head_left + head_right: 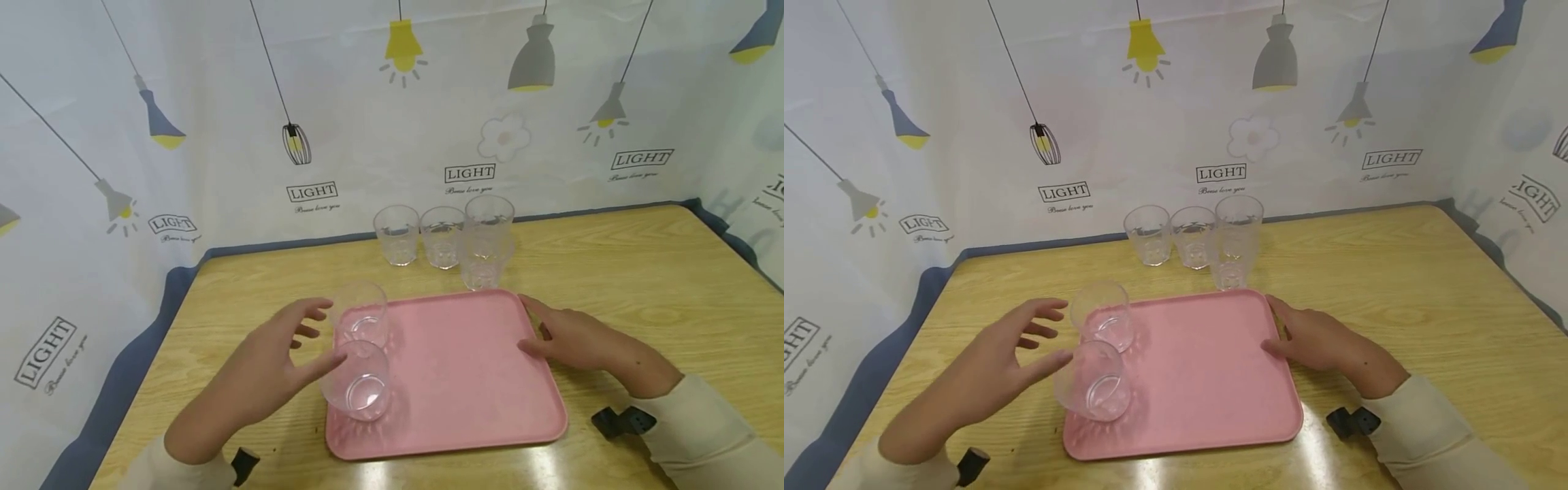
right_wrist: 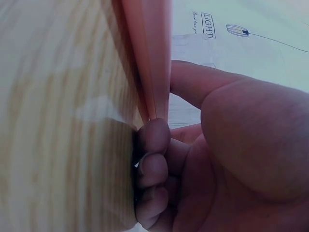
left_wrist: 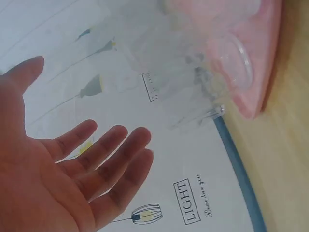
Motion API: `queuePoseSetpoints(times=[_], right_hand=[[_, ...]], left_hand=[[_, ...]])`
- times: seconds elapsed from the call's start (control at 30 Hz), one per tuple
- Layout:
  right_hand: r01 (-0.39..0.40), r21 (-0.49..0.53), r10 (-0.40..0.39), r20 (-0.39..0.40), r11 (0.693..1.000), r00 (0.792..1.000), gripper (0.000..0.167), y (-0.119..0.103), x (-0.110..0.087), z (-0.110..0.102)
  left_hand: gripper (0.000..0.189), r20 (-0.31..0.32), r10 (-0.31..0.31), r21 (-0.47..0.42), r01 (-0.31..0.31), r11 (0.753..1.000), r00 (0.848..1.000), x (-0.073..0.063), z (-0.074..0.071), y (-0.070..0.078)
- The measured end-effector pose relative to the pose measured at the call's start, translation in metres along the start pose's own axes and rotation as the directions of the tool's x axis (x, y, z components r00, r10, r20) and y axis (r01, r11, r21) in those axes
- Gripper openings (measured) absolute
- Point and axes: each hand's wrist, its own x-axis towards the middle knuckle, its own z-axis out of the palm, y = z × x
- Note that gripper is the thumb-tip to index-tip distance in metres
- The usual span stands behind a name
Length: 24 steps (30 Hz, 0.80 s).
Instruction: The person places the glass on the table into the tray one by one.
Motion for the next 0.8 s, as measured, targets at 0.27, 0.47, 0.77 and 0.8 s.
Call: queuePoseSetpoints(times=[0.27,0.47,0.77,0.8], right_hand=[[-0.012,-0.015,0.012,-0.003,1.000,1.000,0.087,0.000,-0.001,0.001],[-0.006,-0.020,0.006,-0.007,1.000,1.000,0.087,0.001,-0.002,0.000],[0.014,-0.010,-0.014,-0.018,1.000,1.000,0.085,0.003,-0.002,0.000],[0.016,-0.008,-0.016,-0.018,1.000,1.000,0.086,0.003,-0.002,0.000]], left_hand=[[0.071,-0.039,0.030,0.085,-0.026,0.996,0.999,0.040,-0.018,0.013],[0.072,-0.004,0.023,0.099,-0.022,0.995,1.000,0.078,-0.021,0.023],[0.073,0.015,0.003,0.138,-0.005,0.990,1.000,0.124,-0.022,0.027],[0.073,0.013,-0.006,0.144,0.004,0.990,1.000,0.129,-0.023,0.027]])
